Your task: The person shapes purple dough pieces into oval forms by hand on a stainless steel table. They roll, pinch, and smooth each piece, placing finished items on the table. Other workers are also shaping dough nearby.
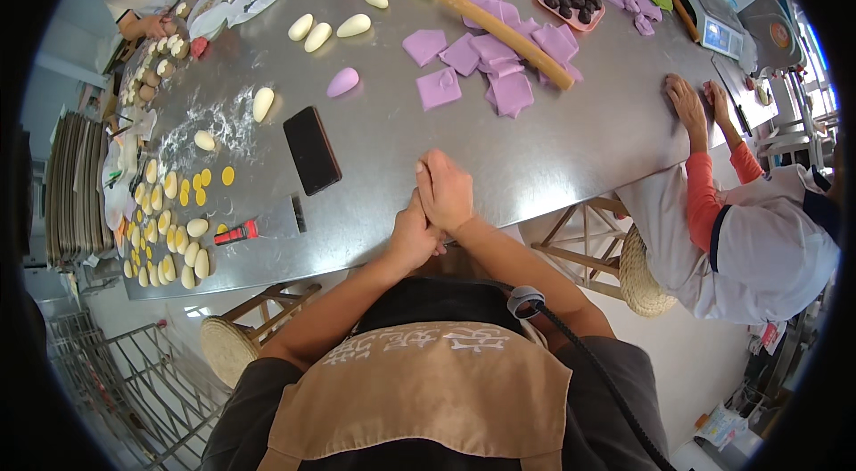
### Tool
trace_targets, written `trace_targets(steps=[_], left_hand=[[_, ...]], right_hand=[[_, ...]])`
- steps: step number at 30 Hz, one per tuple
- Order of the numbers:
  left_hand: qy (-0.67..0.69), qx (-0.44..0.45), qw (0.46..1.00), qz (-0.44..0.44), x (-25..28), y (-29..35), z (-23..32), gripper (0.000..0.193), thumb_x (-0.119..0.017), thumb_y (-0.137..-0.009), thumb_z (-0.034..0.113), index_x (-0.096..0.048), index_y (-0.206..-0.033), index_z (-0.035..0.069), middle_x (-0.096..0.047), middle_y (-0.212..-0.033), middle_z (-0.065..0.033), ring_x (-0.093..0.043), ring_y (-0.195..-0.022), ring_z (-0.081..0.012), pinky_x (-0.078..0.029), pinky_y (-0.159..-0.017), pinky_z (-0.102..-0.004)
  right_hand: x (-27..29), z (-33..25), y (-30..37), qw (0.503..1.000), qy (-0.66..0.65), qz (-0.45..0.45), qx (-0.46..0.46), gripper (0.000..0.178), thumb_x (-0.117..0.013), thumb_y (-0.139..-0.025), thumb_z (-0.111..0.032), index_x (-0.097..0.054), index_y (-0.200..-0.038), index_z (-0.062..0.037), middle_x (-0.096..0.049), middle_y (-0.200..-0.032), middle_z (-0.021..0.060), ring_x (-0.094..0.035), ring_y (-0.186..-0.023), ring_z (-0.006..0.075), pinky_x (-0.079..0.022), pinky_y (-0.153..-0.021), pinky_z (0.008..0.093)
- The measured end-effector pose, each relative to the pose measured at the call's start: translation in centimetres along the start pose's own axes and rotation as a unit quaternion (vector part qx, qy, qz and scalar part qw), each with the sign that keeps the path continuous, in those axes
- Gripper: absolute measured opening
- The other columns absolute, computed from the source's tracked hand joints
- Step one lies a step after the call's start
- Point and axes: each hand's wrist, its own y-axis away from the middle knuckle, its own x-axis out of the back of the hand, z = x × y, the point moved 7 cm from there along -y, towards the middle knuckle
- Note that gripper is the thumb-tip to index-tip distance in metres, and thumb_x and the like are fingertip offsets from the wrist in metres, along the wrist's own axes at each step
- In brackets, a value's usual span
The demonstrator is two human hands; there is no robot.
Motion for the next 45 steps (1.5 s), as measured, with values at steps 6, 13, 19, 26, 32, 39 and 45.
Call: trace_targets(steps=[6,13,19,26,32,39,45], left_hand=[[0.203,0.066,0.977,0.018,-0.2,-0.2,0.3,0.048,-0.048,-0.098,0.002,-0.032,-0.142,0.004,-0.064,-0.082,-0.0111,-0.064,-0.060,-0.0182,-0.056,-0.052,-0.0296],[0.021,-0.002,1.000,0.007,0.2,-0.1,0.5,0.056,-0.047,-0.097,0.001,-0.024,-0.148,0.008,-0.063,-0.082,-0.0123,-0.066,-0.059,-0.0200,-0.056,-0.053,-0.0305],[0.212,0.067,0.975,0.016,-0.1,-0.5,-0.1,0.050,-0.049,-0.097,0.001,-0.032,-0.144,0.004,-0.062,-0.079,-0.0095,-0.062,-0.057,-0.0168,-0.054,-0.051,-0.0293],[0.060,0.024,0.998,0.002,0.1,-0.1,0.9,0.055,-0.047,-0.097,0.001,-0.026,-0.147,0.006,-0.064,-0.082,-0.0122,-0.066,-0.061,-0.0195,-0.057,-0.053,-0.0306],[0.120,0.026,0.992,-0.006,0.0,-0.7,-0.7,0.050,-0.047,-0.098,0.002,-0.029,-0.144,0.004,-0.065,-0.084,-0.0128,-0.066,-0.060,-0.0190,-0.056,-0.051,-0.0301],[0.120,0.057,0.991,0.015,-0.3,0.2,1.0,0.050,-0.046,-0.097,0.001,-0.030,-0.144,0.005,-0.064,-0.083,-0.0138,-0.065,-0.060,-0.0189,-0.056,-0.052,-0.0306],[0.003,0.001,1.000,-0.005,0.6,-0.3,-0.5,0.054,-0.047,-0.098,0.002,-0.025,-0.147,0.008,-0.064,-0.082,-0.0133,-0.065,-0.058,-0.0189,-0.056,-0.051,-0.0309]], right_hand=[[-1.3,4.0,-1.8,0.971,-0.132,-0.067,-0.190,0.015,-0.056,-0.098,-0.019,-0.054,-0.093,-0.0045,-0.060,-0.078,0.0161,-0.060,-0.069,0.0386,-0.048,-0.062,0.0449],[-0.1,1.4,0.1,1.000,0.004,-0.004,0.024,0.013,-0.056,-0.098,-0.017,-0.055,-0.095,-0.0046,-0.062,-0.081,0.0158,-0.062,-0.071,0.0367,-0.049,-0.065,0.0442],[-1.9,5.1,-0.6,0.907,-0.278,-0.112,-0.297,0.015,-0.055,-0.099,-0.019,-0.052,-0.099,-0.0047,-0.061,-0.080,0.0165,-0.060,-0.073,0.0389,-0.049,-0.066,0.0456],[0.3,1.3,-1.2,0.997,0.025,0.020,0.069,0.014,-0.054,-0.099,-0.018,-0.052,-0.098,-0.0048,-0.059,-0.077,0.0158,-0.059,-0.072,0.0395,-0.049,-0.068,0.0460],[-1.2,3.7,-0.1,0.926,-0.230,-0.115,-0.276,0.011,-0.052,-0.099,-0.015,-0.052,-0.101,-0.0048,-0.062,-0.081,0.0159,-0.061,-0.076,0.0382,-0.050,-0.067,0.0451],[-0.1,2.2,-1.5,1.000,0.007,0.010,-0.008,0.011,-0.052,-0.099,-0.016,-0.052,-0.102,-0.0047,-0.063,-0.084,0.0163,-0.062,-0.077,0.0399,-0.050,-0.067,0.0457],[-1.1,2.5,0.2,0.965,-0.162,-0.076,-0.192,0.012,-0.053,-0.099,-0.016,-0.051,-0.101,-0.0046,-0.060,-0.080,0.0136,-0.060,-0.069,0.0327,-0.048,-0.065,0.0430]])
